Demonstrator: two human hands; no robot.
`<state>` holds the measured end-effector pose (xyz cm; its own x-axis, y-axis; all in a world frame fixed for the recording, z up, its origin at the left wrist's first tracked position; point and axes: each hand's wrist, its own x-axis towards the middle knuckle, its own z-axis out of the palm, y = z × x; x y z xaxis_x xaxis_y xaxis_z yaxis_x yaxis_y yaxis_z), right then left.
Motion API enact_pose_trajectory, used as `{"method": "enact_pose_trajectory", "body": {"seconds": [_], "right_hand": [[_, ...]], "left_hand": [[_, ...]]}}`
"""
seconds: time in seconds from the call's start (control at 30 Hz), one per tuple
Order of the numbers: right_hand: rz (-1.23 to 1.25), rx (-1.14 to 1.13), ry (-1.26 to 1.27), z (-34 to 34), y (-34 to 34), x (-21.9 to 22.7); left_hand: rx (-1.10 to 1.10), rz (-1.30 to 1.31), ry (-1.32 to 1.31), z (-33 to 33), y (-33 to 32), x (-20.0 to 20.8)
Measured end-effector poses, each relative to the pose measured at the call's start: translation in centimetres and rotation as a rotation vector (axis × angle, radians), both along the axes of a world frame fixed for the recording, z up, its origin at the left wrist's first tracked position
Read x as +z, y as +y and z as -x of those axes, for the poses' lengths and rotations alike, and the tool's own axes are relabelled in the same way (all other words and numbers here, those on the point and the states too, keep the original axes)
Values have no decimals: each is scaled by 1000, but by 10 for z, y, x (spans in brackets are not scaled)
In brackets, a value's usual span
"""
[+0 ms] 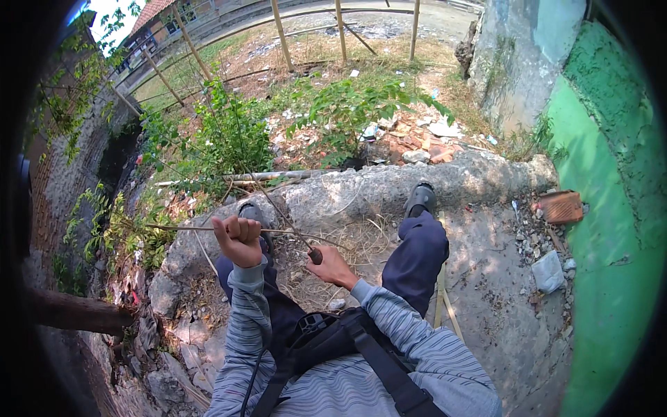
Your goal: The person splits bamboo stalks into thin strips using a knife, then trims and scrapes the strips with the blade.
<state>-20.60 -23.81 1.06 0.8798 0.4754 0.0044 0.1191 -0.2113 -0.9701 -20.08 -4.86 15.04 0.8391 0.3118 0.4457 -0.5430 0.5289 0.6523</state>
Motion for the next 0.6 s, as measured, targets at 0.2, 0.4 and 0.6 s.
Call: {"method": "enact_pose_trajectory", "body": {"seconds": [0.2,0.4,0.6], "right_hand": [[-3,64,-28,-1,11,22],[200,-51,64,-1,2,-35],[-22,37,-39,10,8,14]], "left_hand": [[26,16,-5,5,1,6],[17,12,26,8,6,0],[9,-3,23,13,2,2]]}}
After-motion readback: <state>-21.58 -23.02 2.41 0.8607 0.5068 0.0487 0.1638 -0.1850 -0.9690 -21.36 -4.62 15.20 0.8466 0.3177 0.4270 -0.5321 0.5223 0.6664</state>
